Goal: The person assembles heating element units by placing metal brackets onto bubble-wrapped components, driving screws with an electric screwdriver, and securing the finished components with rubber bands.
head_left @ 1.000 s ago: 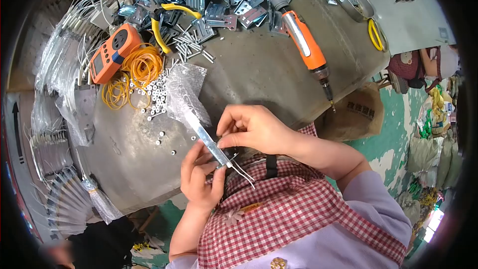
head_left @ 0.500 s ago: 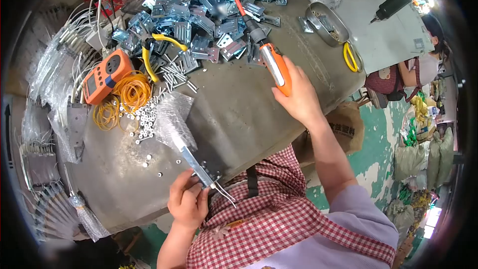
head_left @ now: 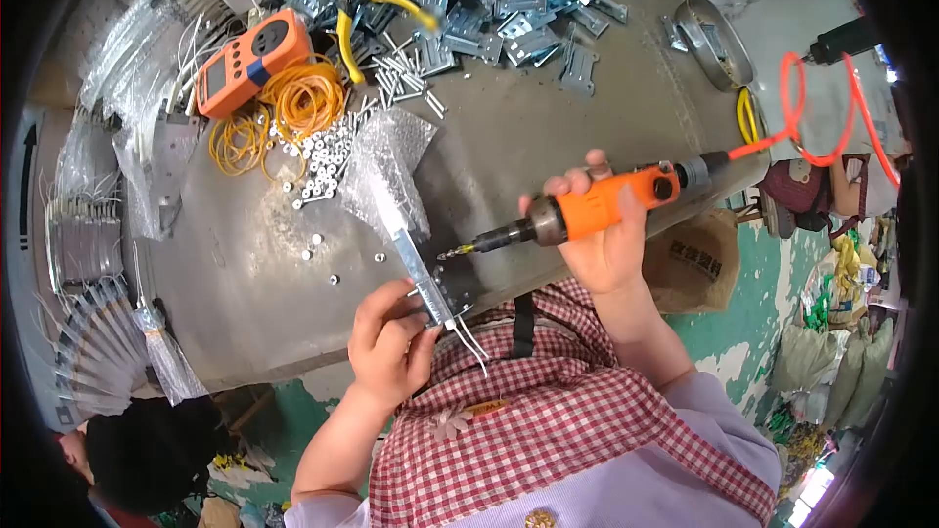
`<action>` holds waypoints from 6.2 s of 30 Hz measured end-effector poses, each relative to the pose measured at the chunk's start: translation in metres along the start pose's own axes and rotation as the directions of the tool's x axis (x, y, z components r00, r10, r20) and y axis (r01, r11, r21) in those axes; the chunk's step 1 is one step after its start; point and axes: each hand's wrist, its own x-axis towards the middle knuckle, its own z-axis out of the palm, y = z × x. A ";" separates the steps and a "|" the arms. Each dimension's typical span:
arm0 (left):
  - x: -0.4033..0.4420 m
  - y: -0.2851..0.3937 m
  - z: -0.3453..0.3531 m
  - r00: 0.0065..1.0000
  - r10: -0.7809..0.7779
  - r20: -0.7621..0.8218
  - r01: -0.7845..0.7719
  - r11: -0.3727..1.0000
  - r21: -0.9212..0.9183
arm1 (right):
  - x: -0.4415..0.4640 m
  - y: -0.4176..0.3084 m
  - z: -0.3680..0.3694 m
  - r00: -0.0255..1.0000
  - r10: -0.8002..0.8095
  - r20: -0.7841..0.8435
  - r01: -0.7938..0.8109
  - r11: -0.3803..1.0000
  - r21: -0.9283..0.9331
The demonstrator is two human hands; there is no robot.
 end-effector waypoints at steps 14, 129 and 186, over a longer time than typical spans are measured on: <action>0.000 -0.004 -0.010 0.995 0.013 0.100 -0.009 0.999 -0.035 | 0.005 0.007 0.010 1.000 -0.028 -0.009 0.028 0.998 0.047; 0.009 0.018 0.013 0.802 -0.597 0.000 0.404 0.543 -0.736 | -0.003 -0.007 0.005 0.998 -0.054 0.027 0.052 0.996 0.067; 0.039 0.002 -0.020 0.786 -0.613 0.075 0.611 0.754 -0.241 | 0.054 -0.090 0.000 0.861 -0.461 -0.213 0.151 0.634 -0.759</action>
